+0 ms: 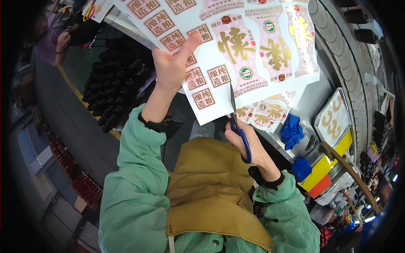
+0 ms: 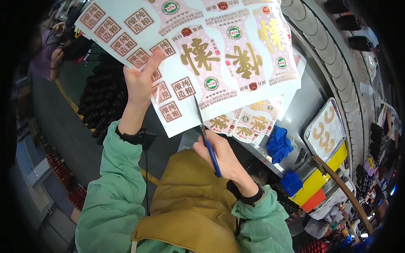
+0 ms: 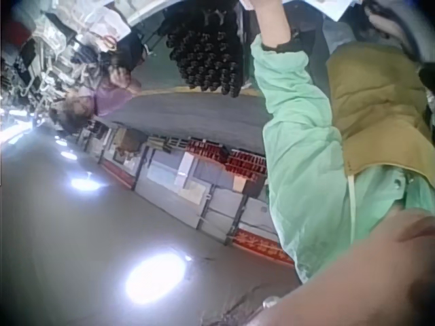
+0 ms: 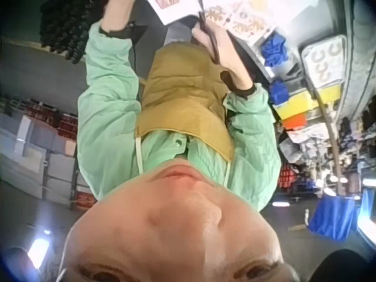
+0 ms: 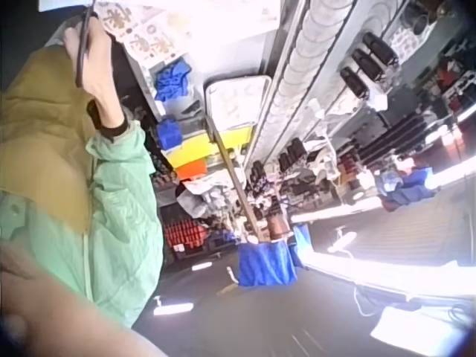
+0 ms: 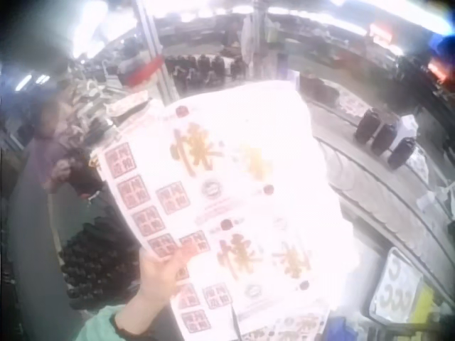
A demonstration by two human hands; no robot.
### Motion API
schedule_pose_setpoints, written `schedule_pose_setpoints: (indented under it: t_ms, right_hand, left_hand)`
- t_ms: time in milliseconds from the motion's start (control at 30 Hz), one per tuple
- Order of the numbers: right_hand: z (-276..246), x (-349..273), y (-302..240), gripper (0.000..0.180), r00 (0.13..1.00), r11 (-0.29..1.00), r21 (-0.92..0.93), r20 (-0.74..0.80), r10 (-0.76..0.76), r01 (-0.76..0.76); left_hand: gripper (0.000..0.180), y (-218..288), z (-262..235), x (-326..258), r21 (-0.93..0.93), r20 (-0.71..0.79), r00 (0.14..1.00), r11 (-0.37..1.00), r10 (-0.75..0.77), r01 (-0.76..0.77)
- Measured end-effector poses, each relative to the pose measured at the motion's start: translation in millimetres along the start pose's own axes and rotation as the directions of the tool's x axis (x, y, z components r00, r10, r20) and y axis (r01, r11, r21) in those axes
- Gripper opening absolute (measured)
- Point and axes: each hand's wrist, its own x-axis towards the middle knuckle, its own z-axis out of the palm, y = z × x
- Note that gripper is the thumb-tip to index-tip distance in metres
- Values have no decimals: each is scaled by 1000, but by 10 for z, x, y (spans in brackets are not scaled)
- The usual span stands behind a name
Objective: Cutting large sheets of printed product labels into smaller sections using scissors.
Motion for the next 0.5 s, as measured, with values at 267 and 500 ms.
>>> schedule_pose_setpoints:
  t_ms: [267, 500]
  right_hand:
    - [33, -50, 116, 21, 997, 995, -80, -67, 48, -53]
    - [-60, 65, 70, 21, 999, 995, 97, -41, -2, 6]
  left_hand:
    - [19, -74, 137, -138, -35, -110, 990, 995, -92, 89]
    - [19, -173, 242, -264, -16, -108, 994, 1000, 14, -16]
